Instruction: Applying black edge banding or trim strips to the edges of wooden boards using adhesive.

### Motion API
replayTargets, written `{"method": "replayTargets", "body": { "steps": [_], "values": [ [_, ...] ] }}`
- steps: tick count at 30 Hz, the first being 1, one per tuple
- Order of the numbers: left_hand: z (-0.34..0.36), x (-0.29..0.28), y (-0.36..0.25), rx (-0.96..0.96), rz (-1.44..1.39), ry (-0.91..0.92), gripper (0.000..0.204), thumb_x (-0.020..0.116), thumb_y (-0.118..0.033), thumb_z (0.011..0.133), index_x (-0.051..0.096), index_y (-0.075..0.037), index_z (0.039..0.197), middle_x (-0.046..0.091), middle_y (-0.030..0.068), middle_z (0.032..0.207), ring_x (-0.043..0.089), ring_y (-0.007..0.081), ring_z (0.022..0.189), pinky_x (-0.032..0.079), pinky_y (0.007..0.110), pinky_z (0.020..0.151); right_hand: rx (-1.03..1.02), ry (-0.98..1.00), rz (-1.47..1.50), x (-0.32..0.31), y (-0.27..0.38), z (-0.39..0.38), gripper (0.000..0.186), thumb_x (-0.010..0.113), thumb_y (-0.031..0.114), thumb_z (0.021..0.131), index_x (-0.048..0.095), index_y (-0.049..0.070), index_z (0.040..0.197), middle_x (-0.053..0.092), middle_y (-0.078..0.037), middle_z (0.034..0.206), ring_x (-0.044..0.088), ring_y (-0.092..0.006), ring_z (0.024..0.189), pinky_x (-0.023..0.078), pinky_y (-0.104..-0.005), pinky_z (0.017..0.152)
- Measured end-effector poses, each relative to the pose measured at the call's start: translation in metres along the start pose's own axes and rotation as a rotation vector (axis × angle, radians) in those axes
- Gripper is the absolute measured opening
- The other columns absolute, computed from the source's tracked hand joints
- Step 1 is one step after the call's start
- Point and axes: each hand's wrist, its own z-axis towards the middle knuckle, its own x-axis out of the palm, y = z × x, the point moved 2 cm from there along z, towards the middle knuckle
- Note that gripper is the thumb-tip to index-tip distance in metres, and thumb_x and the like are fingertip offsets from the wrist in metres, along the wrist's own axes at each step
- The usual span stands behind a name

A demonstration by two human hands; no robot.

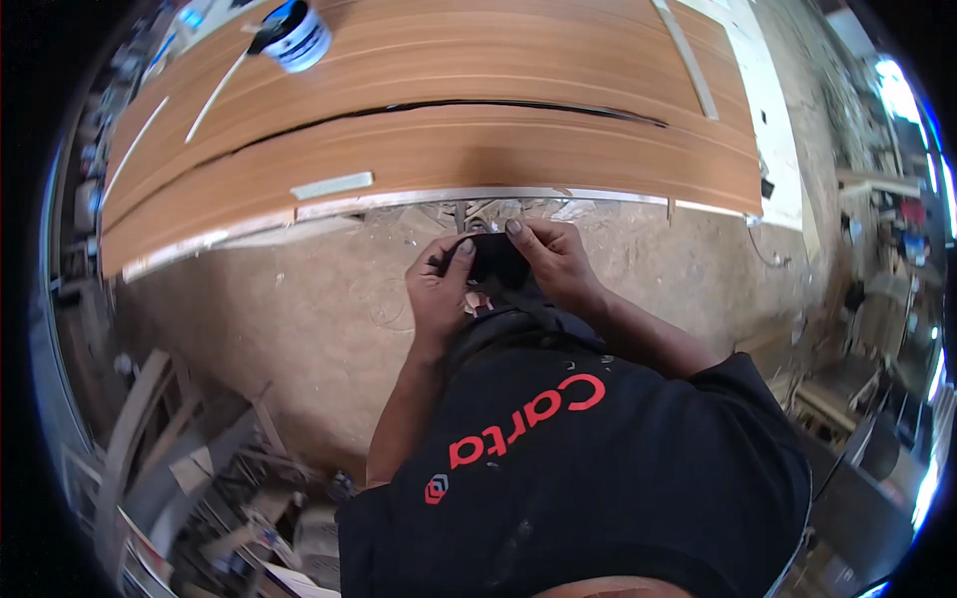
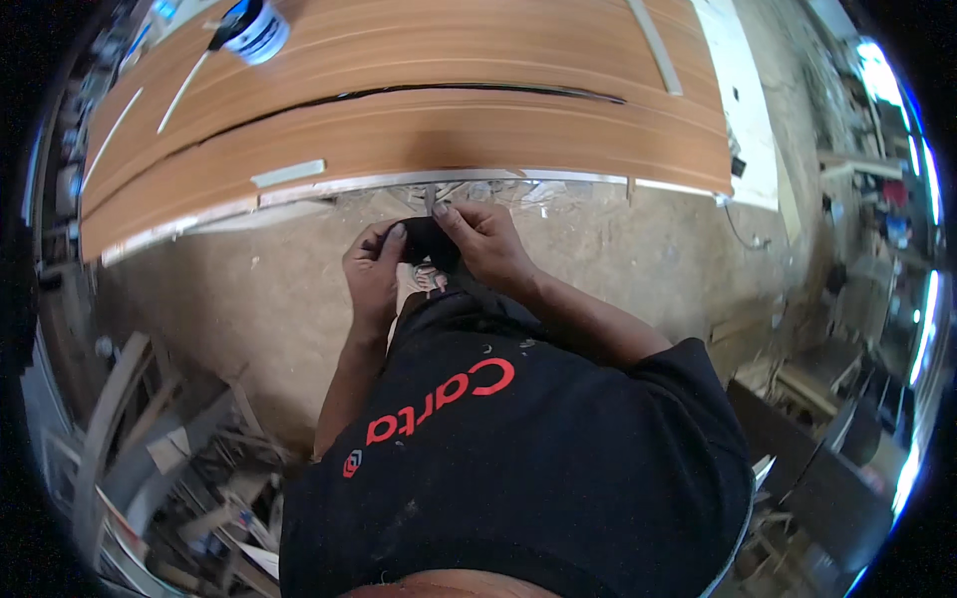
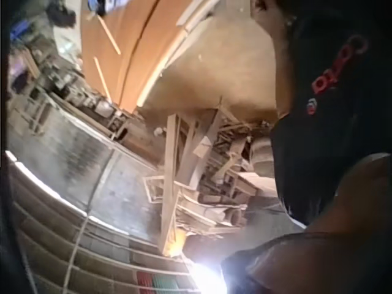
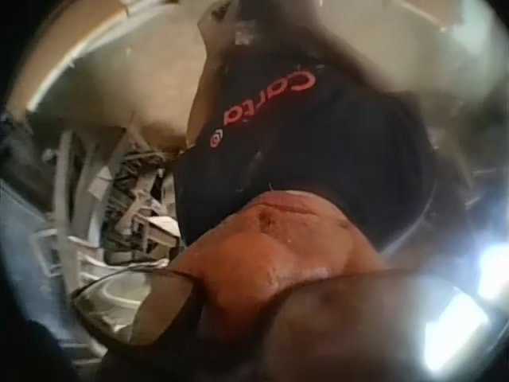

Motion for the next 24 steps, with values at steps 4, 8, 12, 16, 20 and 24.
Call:
{"method": "replayTargets", "body": {
  "steps": [4, 8, 12, 16, 20, 24],
  "values": [
    [0.029, -0.009, -0.025, -0.077, 0.039, 0.14, 0.017, 0.068, -0.007, 0.1, 0.07, 0.006, 0.111, 0.073, 0.01, 0.097, 0.065, 0.0116, 0.085, 0.053, 0.024, 0.08, 0.101, -0.083, 0.393, 0.006, -0.01, 0.016, 0.014, 0.061, 0.012, 0.104, 0.065, 0.002, 0.095, 0.066, -0.007, 0.087, 0.059, -0.0123, 0.071, 0.048, -0.0229, 0.066],
    [0.06, -0.007, -0.05, -0.124, 0.157, 0.212, 0.018, 0.069, -0.008, 0.1, 0.07, 0.006, 0.11, 0.073, 0.0088, 0.095, 0.064, 0.01, 0.083, 0.053, 0.022, 0.078, 0.181, -0.102, 0.71, 0.01, -0.016, 0.039, 0.009, 0.063, 0.011, 0.103, 0.066, 0.002, 0.103, 0.069, -0.008, 0.093, 0.065, -0.0147, 0.075, 0.053, -0.0231, 0.072],
    [0.087, -0.017, -0.07, -0.181, 0.306, 0.183, 0.017, 0.069, -0.009, 0.1, 0.07, 0.006, 0.108, 0.071, 0.0072, 0.091, 0.062, 0.0085, 0.08, 0.052, 0.02, 0.075, 0.226, -0.063, 0.628, 0.02, -0.009, 0.056, 0.009, 0.067, 0.009, 0.1, 0.067, 0.004, 0.108, 0.069, -0.005, 0.089, 0.067, -0.0138, 0.08, 0.056, -0.0247, 0.073],
    [0.128, -0.028, -0.069, -0.182, 0.038, 0.232, 0.017, 0.069, -0.01, 0.101, 0.07, 0.005, 0.107, 0.069, 0.0053, 0.088, 0.06, 0.0087, 0.078, 0.052, 0.02, 0.073, 0.236, -0.122, 0.754, 0.025, 0.013, 0.077, 0.012, 0.067, 0.006, 0.099, 0.068, 0.001, 0.11, 0.071, -0.009, 0.096, 0.069, -0.0155, 0.084, 0.058, -0.0267, 0.075],
    [0.163, -0.046, -0.082, -0.18, 0.02, 0.31, 0.017, 0.071, -0.011, 0.1, 0.071, 0.005, 0.106, 0.069, 0.0048, 0.088, 0.06, 0.009, 0.076, 0.052, 0.021, 0.072, 0.116, -0.243, 0.756, 0.047, 0.01, 0.09, 0.017, 0.066, 0.005, 0.099, 0.065, -0.001, 0.115, 0.072, -0.013, 0.103, 0.071, -0.0185, 0.089, 0.059, -0.0304, 0.079],
    [0.184, -0.07, -0.104, -0.25, 0.062, 0.422, 0.019, 0.073, -0.013, 0.099, 0.071, 0.004, 0.105, 0.068, 0.0049, 0.087, 0.059, 0.0089, 0.074, 0.051, 0.02, 0.07, 0.019, -0.427, 0.858, 0.088, -0.003, 0.102, 0.02, 0.065, 0.004, 0.099, 0.065, -0.002, 0.118, 0.072, -0.015, 0.106, 0.071, -0.0199, 0.09, 0.059, -0.0309, 0.081]
  ]
}}
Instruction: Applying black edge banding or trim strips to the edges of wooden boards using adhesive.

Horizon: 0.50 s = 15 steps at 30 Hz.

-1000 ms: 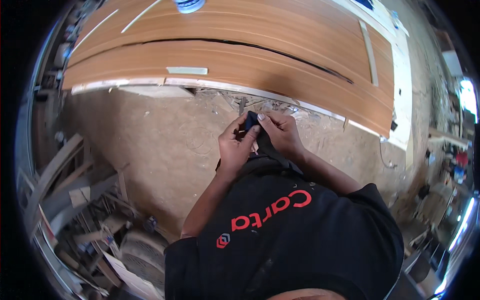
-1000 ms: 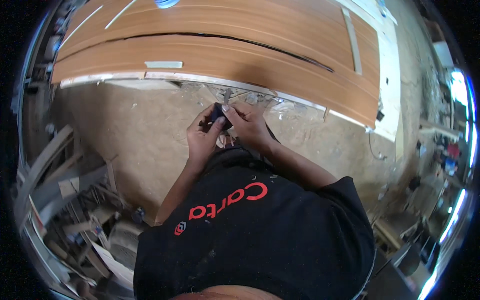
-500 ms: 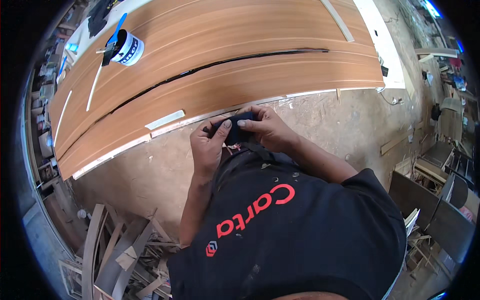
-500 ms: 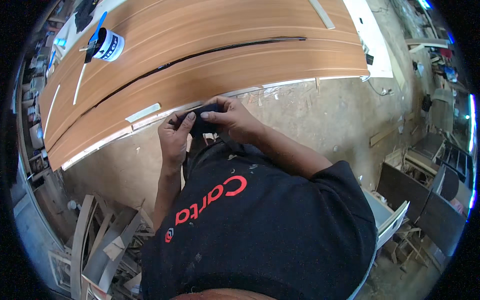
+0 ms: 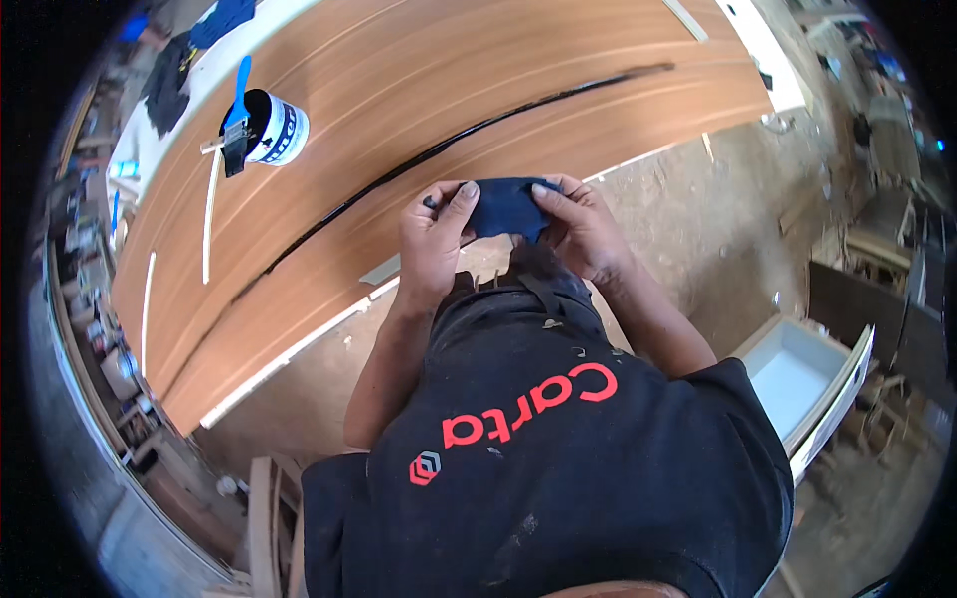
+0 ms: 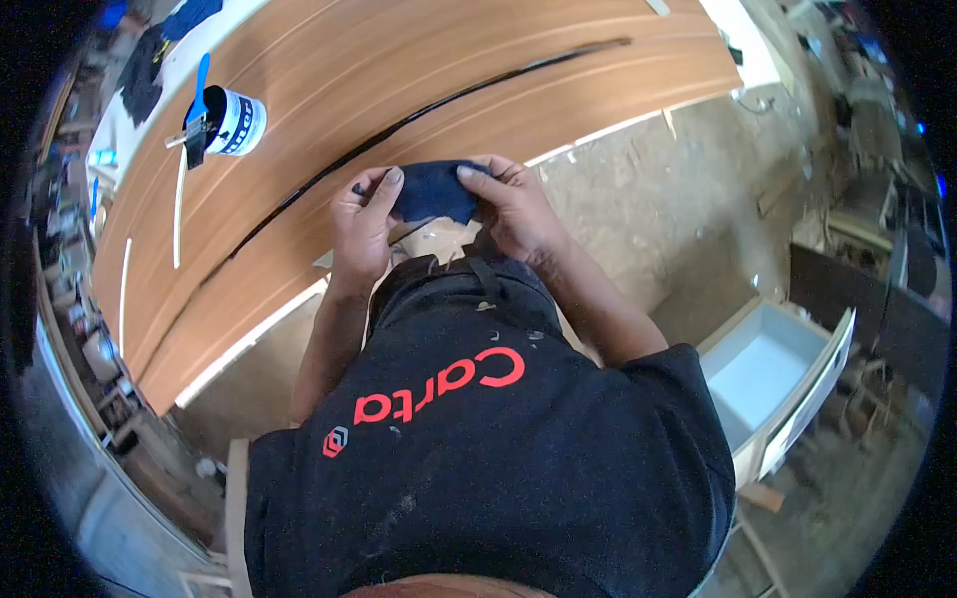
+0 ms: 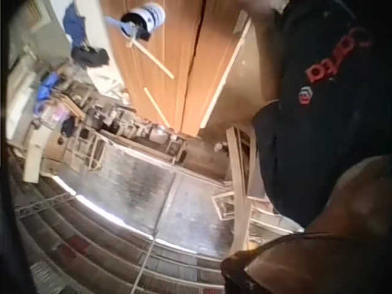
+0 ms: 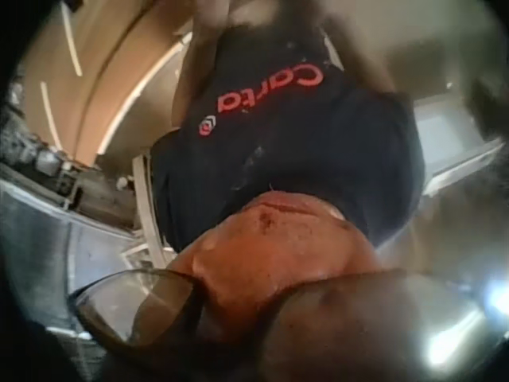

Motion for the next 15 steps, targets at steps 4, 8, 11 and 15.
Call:
{"method": "replayTargets", "body": {
  "steps": [4, 8, 11, 15],
  "values": [
    [-0.008, -0.025, -0.014, -0.09, 0.013, 0.103, 0.02, 0.075, -0.015, 0.098, 0.071, 0.004, 0.102, 0.068, 0.0052, 0.085, 0.058, 0.0086, 0.072, 0.05, 0.019, 0.068, -0.259, -0.221, -0.102, 0.032, -0.035, -0.013, 0.022, 0.065, 0.004, 0.099, 0.065, -0.004, 0.12, 0.072, -0.015, 0.106, 0.07, -0.0201, 0.089, 0.058, -0.0301, 0.082],
    [-0.008, -0.046, -0.019, -0.151, -0.028, 0.217, 0.021, 0.076, -0.017, 0.097, 0.07, 0.003, 0.099, 0.067, 0.0052, 0.083, 0.057, 0.0081, 0.07, 0.049, 0.019, 0.066, -0.768, -0.609, -0.746, 0.072, -0.064, -0.029, 0.024, 0.065, 0.005, 0.099, 0.066, -0.004, 0.121, 0.071, -0.014, 0.106, 0.068, -0.0198, 0.089, 0.055, -0.0295, 0.083],
    [-0.009, -0.053, -0.022, -0.184, 0.012, 0.3, 0.02, 0.077, -0.018, 0.096, 0.069, 0.001, 0.094, 0.065, 0.005, 0.081, 0.057, 0.0081, 0.069, 0.048, 0.019, 0.065, -0.756, -0.372, -1.094, 0.093, -0.073, -0.047, 0.025, 0.065, 0.006, 0.099, 0.066, -0.005, 0.121, 0.071, -0.013, 0.106, 0.067, -0.02, 0.089, 0.053, -0.0302, 0.083],
    [-0.001, -0.058, -0.025, -0.184, 0.082, 0.37, 0.021, 0.076, -0.019, 0.097, 0.068, -0.001, 0.09, 0.063, 0.0027, 0.079, 0.055, 0.007, 0.068, 0.045, 0.018, 0.063, -0.629, -0.235, -0.942, 0.088, -0.08, -0.053, 0.024, 0.064, 0.009, 0.1, 0.067, -0.004, 0.12, 0.071, -0.012, 0.107, 0.067, -0.0203, 0.09, 0.053, -0.031, 0.083]
  ]
}}
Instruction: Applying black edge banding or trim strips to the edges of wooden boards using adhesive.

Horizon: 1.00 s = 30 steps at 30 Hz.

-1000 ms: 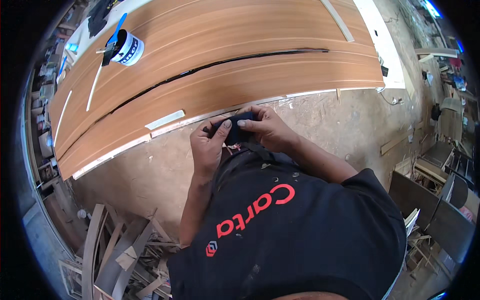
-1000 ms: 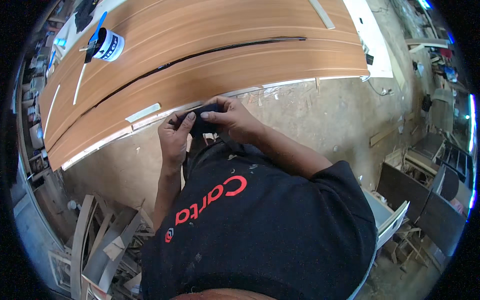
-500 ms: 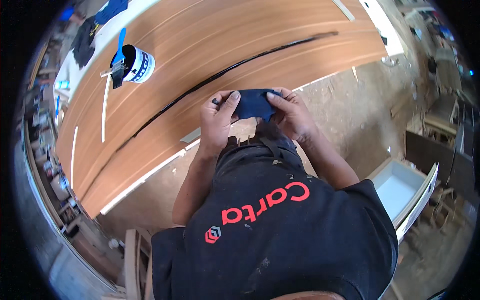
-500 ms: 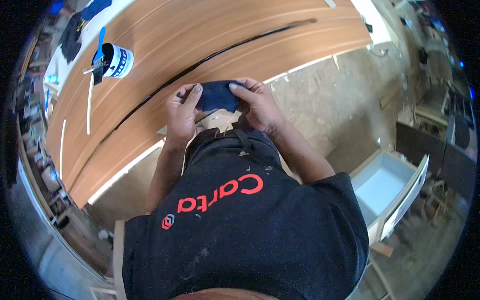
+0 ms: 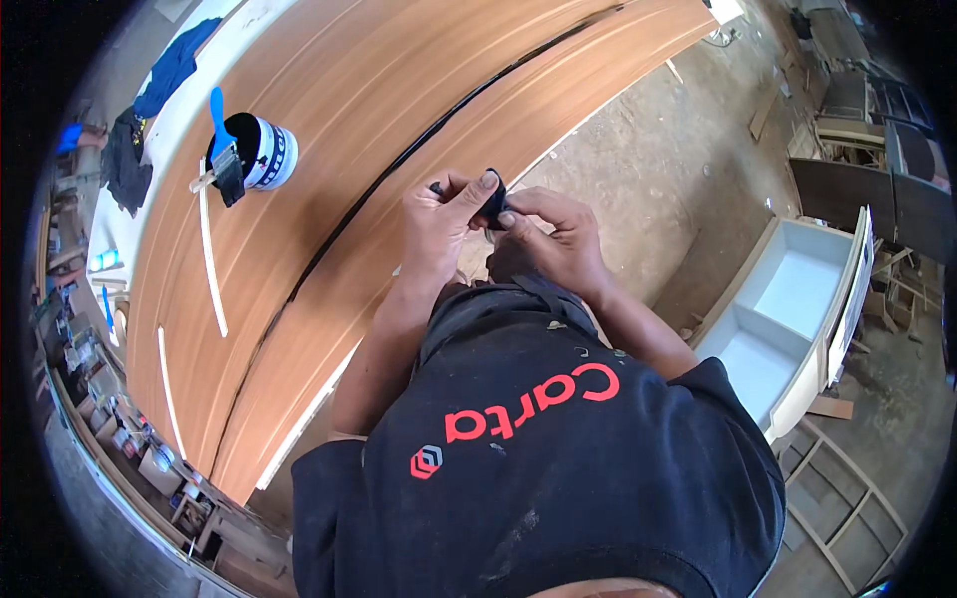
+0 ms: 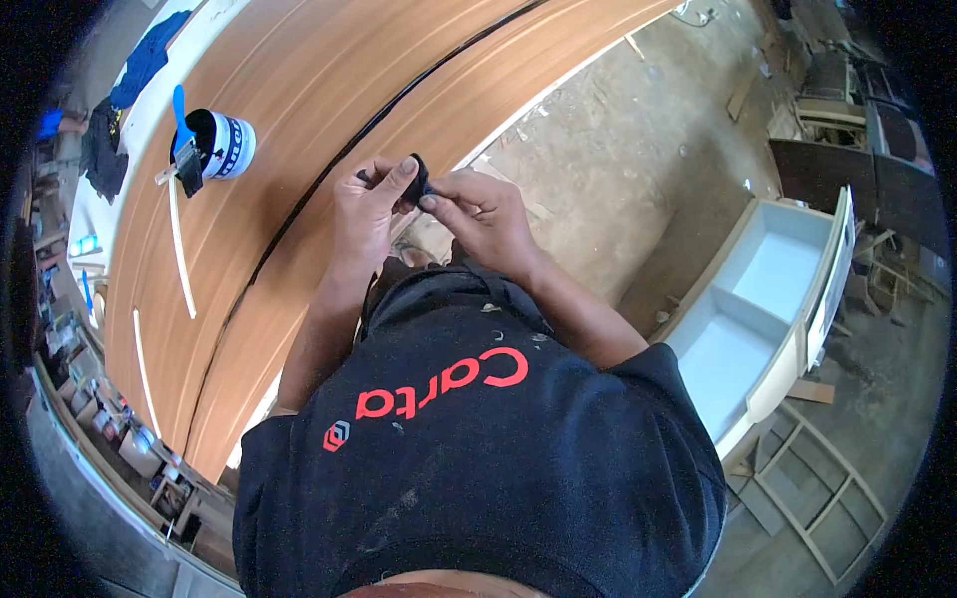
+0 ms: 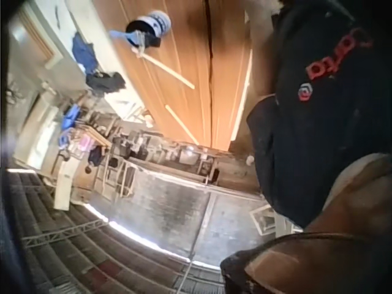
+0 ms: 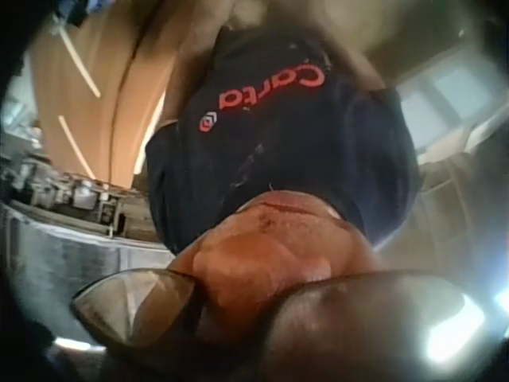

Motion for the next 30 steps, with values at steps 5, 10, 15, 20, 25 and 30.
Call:
{"method": "replayTargets", "body": {
  "steps": [5, 10, 15, 20, 25, 30],
  "values": [
    [0.023, -0.015, -0.015, 0.017, 0.074, 0.102, 0.023, 0.073, -0.023, 0.1, 0.066, -0.005, 0.087, 0.058, -0.0015, 0.077, 0.05, 0.0051, 0.067, 0.04, 0.017, 0.061, 0.287, -0.075, 0.612, -0.008, -0.016, 0.013, 0.022, 0.062, 0.012, 0.101, 0.068, -0.002, 0.117, 0.071, -0.011, 0.107, 0.067, -0.019, 0.088, 0.052, -0.0298, 0.077],
    [0.033, -0.011, -0.026, -0.041, 0.007, 0.155, 0.024, 0.07, -0.026, 0.102, 0.065, -0.007, 0.089, 0.053, -0.0043, 0.077, 0.045, 0.0037, 0.067, 0.037, 0.018, 0.061, 0.59, -0.208, 1.045, -0.011, -0.009, 0.025, 0.021, 0.06, 0.013, 0.102, 0.067, -0.001, 0.116, 0.071, -0.011, 0.109, 0.067, -0.0182, 0.085, 0.053, -0.0276, 0.072],
    [0.038, -0.007, -0.031, -0.104, -0.108, 0.105, 0.021, 0.069, -0.025, 0.103, 0.065, -0.007, 0.093, 0.053, -0.004, 0.077, 0.046, 0.0039, 0.069, 0.038, 0.019, 0.064, 0.674, -0.19, 1.152, -0.012, 0.003, 0.035, 0.02, 0.061, 0.013, 0.102, 0.066, -0.001, 0.116, 0.072, -0.013, 0.111, 0.069, -0.0186, 0.087, 0.054, -0.0266, 0.074],
    [0.037, 0.004, -0.042, -0.064, -0.021, -0.01, 0.016, 0.069, -0.02, 0.102, 0.066, -0.005, 0.098, 0.057, -0.0013, 0.079, 0.052, 0.0069, 0.072, 0.045, 0.021, 0.068, 0.558, -0.185, 0.987, -0.01, 0.004, 0.041, 0.02, 0.064, 0.008, 0.1, 0.065, -0.002, 0.117, 0.072, -0.013, 0.108, 0.069, -0.0169, 0.085, 0.054, -0.0252, 0.074],
    [0.039, 0.006, -0.026, 0.483, 0.442, -0.289, 0.018, 0.07, -0.013, 0.099, 0.068, 0.003, 0.106, 0.069, 0.0064, 0.089, 0.065, 0.0159, 0.08, 0.054, 0.027, 0.078, 0.39, -0.213, 0.617, -0.016, -0.008, 0.042, 0.027, 0.066, 0.001, 0.096, 0.061, -0.002, 0.123, 0.071, -0.012, 0.106, 0.067, -0.0149, 0.08, 0.054, -0.0238, 0.073],
    [0.015, 0.028, 0.001, 0.072, 0.379, 0.017, 0.027, 0.071, -0.013, 0.098, 0.069, 0.007, 0.116, 0.074, 0.0121, 0.102, 0.067, 0.0159, 0.087, 0.054, 0.027, 0.081, 0.34, -0.161, 0.415, -0.018, -0.02, 0.036, 0.036, 0.065, -0.002, 0.095, 0.059, -0.002, 0.13, 0.069, -0.012, 0.108, 0.065, -0.0146, 0.087, 0.052, -0.0231, 0.078]
  ]
}}
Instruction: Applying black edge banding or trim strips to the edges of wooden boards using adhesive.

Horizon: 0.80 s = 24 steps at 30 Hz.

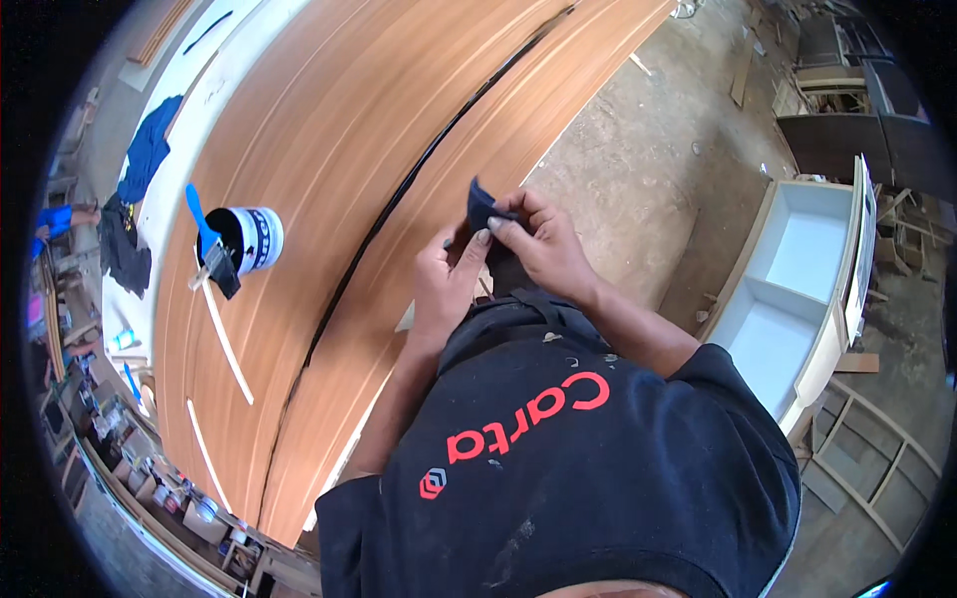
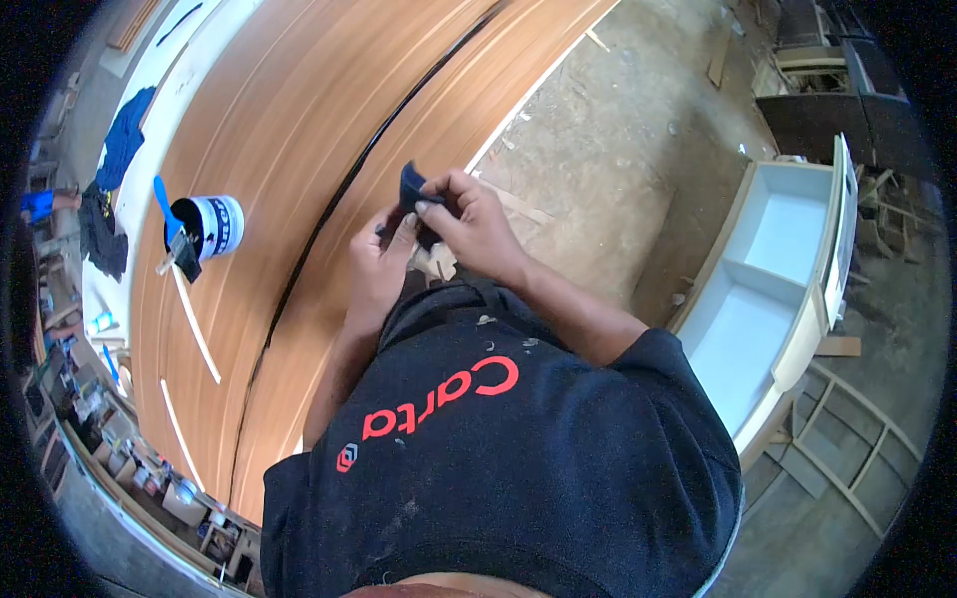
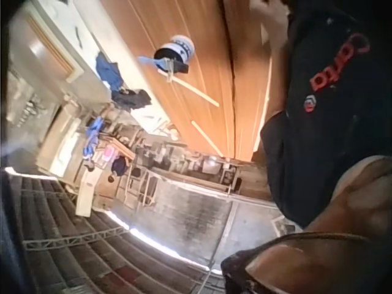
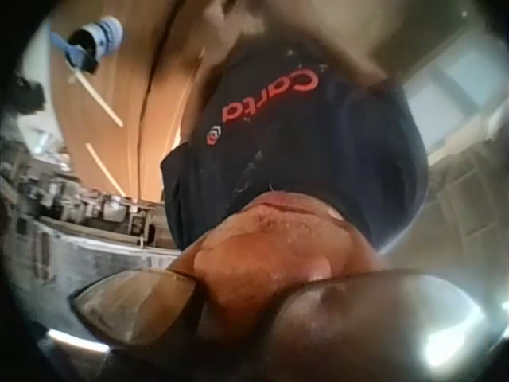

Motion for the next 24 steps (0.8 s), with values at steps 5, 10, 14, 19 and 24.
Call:
{"method": "replayTargets", "body": {
  "steps": [5, 10, 14, 19, 24],
  "values": [
    [0.015, 0.014, 0.005, -0.07, -0.052, 0.051, 0.016, 0.071, -0.011, 0.097, 0.068, 0.004, 0.103, 0.069, 0.0064, 0.089, 0.058, 0.0112, 0.076, 0.048, 0.024, 0.07, -0.074, -0.102, -0.12, -0.005, 0.006, 0.003, 0.036, 0.065, -0.001, 0.095, 0.059, 0.0, 0.131, 0.068, -0.011, 0.11, 0.065, -0.0146, 0.096, 0.05, -0.0222, 0.083],
    [0.034, 0.023, 0.001, -0.04, -0.013, 0.088, 0.016, 0.074, -0.011, 0.095, 0.064, 0.0, 0.09, 0.064, 0.0032, 0.08, 0.052, 0.0096, 0.07, 0.044, 0.023, 0.064, 0.075, -0.065, 0.12, -0.025, 0.013, 0.023, 0.028, 0.068, -0.001, 0.094, 0.061, 0.001, 0.121, 0.068, -0.009, 0.106, 0.064, -0.0151, 0.095, 0.052, -0.0251, 0.084],
    [0.053, 0.033, 0.002, 0.016, 0.064, 0.08, 0.022, 0.076, -0.011, 0.094, 0.06, -0.002, 0.083, 0.06, 0.0017, 0.075, 0.048, 0.0093, 0.067, 0.042, 0.023, 0.062, 0.379, 0.118, 0.519, -0.045, 0.012, 0.039, 0.025, 0.071, 0.0, 0.092, 0.062, 0.002, 0.115, 0.069, -0.008, 0.104, 0.065, -0.0165, 0.095, 0.054, -0.0292, 0.085],
    [0.081, 0.046, 0.008, 0.024, 0.139, -0.032, 0.03, 0.079, -0.015, 0.093, 0.055, -0.004, 0.079, 0.056, 0.0005, 0.071, 0.045, 0.0096, 0.064, 0.041, 0.024, 0.06, 0.484, 0.153, 0.704, -0.067, 0.013, 0.058, 0.029, 0.072, -0.001, 0.092, 0.061, 0.003, 0.118, 0.07, -0.009, 0.108, 0.068, -0.0187, 0.096, 0.055, -0.0305, 0.088],
    [0.109, 0.061, 0.011, -0.021, 0.036, -0.003, 0.035, 0.077, -0.022, 0.096, 0.053, -0.005, 0.079, 0.05, 0.0, 0.07, 0.043, 0.01, 0.064, 0.04, 0.025, 0.06, 0.422, 0.18, 0.684, -0.086, 0.02, 0.079, 0.023, 0.07, 0.0, 0.093, 0.064, 0.004, 0.115, 0.071, -0.009, 0.11, 0.07, -0.02, 0.097, 0.056, -0.0314, 0.09]
  ]
}}
